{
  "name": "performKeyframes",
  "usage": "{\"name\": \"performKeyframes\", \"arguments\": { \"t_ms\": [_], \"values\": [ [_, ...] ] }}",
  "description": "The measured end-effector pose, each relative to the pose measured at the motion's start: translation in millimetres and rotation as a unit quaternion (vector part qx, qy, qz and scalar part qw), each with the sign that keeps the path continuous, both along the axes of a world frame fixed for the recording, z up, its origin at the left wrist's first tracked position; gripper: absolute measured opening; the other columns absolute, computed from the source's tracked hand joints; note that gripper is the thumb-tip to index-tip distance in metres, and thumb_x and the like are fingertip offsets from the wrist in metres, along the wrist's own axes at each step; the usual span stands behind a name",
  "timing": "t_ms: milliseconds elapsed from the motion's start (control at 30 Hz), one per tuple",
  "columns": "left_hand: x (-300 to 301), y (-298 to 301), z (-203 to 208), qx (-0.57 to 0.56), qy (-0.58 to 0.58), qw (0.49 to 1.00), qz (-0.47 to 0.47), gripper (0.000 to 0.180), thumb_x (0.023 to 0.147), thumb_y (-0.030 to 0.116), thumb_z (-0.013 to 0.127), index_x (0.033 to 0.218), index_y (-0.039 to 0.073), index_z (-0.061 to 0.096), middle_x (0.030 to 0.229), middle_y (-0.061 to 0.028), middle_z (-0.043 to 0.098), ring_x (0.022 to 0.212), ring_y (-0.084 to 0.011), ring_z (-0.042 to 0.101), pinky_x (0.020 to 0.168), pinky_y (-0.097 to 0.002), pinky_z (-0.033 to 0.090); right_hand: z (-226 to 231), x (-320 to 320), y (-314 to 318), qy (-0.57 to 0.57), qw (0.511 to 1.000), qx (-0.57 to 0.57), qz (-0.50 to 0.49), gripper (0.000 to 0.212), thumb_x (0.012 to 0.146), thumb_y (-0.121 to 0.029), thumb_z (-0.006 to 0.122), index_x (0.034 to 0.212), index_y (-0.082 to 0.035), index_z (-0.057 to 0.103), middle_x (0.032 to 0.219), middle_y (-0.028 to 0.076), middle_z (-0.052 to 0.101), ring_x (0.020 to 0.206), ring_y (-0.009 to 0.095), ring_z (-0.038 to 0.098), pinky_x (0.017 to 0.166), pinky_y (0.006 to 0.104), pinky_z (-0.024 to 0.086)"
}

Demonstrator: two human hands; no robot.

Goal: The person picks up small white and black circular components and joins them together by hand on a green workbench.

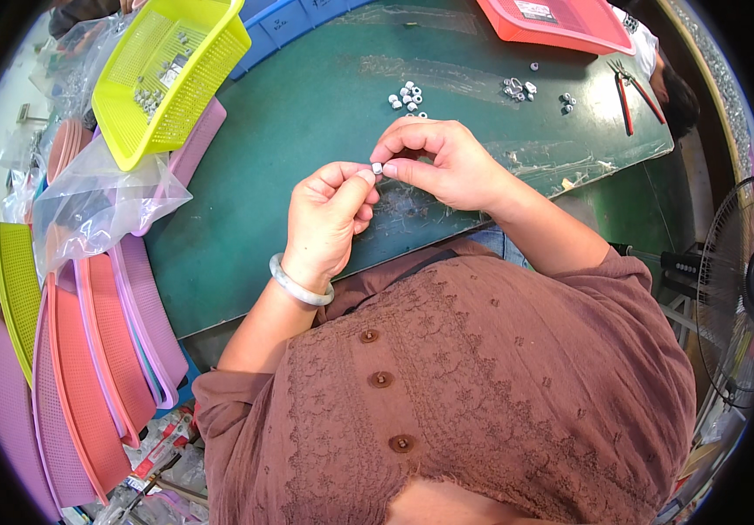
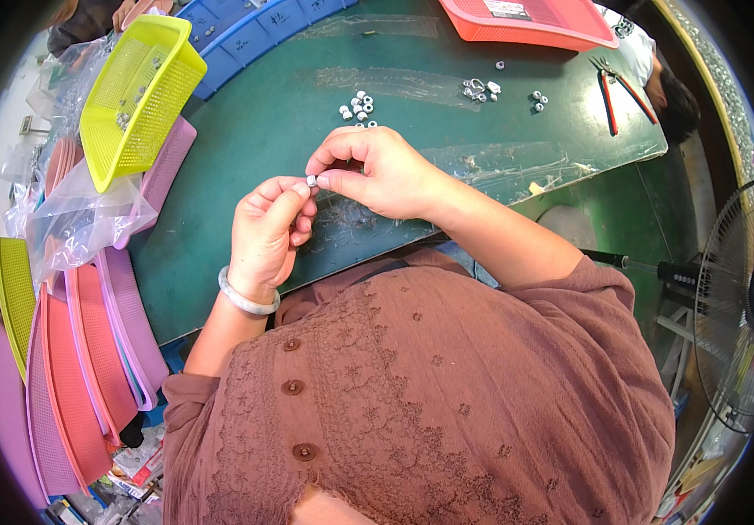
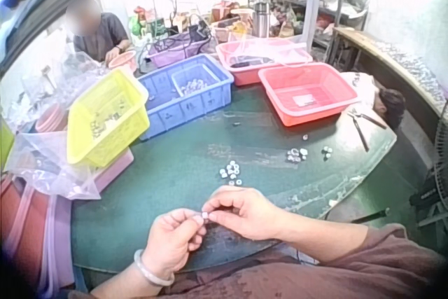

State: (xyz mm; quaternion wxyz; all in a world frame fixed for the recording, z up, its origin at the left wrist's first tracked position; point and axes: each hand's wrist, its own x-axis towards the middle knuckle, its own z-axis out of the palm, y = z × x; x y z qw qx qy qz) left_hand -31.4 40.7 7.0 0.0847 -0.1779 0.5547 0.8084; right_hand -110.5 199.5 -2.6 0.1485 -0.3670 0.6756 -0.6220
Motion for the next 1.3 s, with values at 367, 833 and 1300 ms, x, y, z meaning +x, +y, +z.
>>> {"name": "performKeyframes", "arguments": {
  "t_ms": [367,833,1300],
  "values": [
    [0.8,0.2,-1.9,0.030,0.006,0.999,0.012,0.010,0.082,0.008,0.058,0.087,0.000,0.059,0.067,-0.0018,0.056,0.050,-0.0041,0.046,0.043,-0.0153,0.035,-2.3,0.6,0.9,0.006,1.000,0.012,-0.005,0.010,0.078,-0.006,0.060,0.086,-0.001,0.061,0.080,0.005,0.057,0.073,0.013,0.055,0.066,0.0248,0.045],
    [1.9,1.7,-3.1,0.034,0.026,0.999,0.016,0.008,0.082,0.006,0.058,0.088,0.001,0.059,0.069,-0.0018,0.056,0.052,-0.0040,0.047,0.044,-0.0152,0.036,0.7,3.5,2.3,0.016,1.000,0.008,-0.008,0.012,0.075,-0.008,0.064,0.086,-0.002,0.062,0.080,0.004,0.056,0.071,0.011,0.053,0.063,0.0228,0.044],
    [5.3,4.4,-3.6,-0.052,0.078,0.995,0.011,0.008,0.083,0.008,0.058,0.089,0.003,0.060,0.071,0.0010,0.057,0.054,-0.0018,0.046,0.046,-0.0139,0.035,-1.0,6.3,1.0,0.115,0.992,-0.023,-0.043,0.012,0.073,-0.003,0.064,0.084,-0.003,0.063,0.080,0.005,0.058,0.070,0.014,0.055,0.058,0.0241,0.044]
  ]
}}
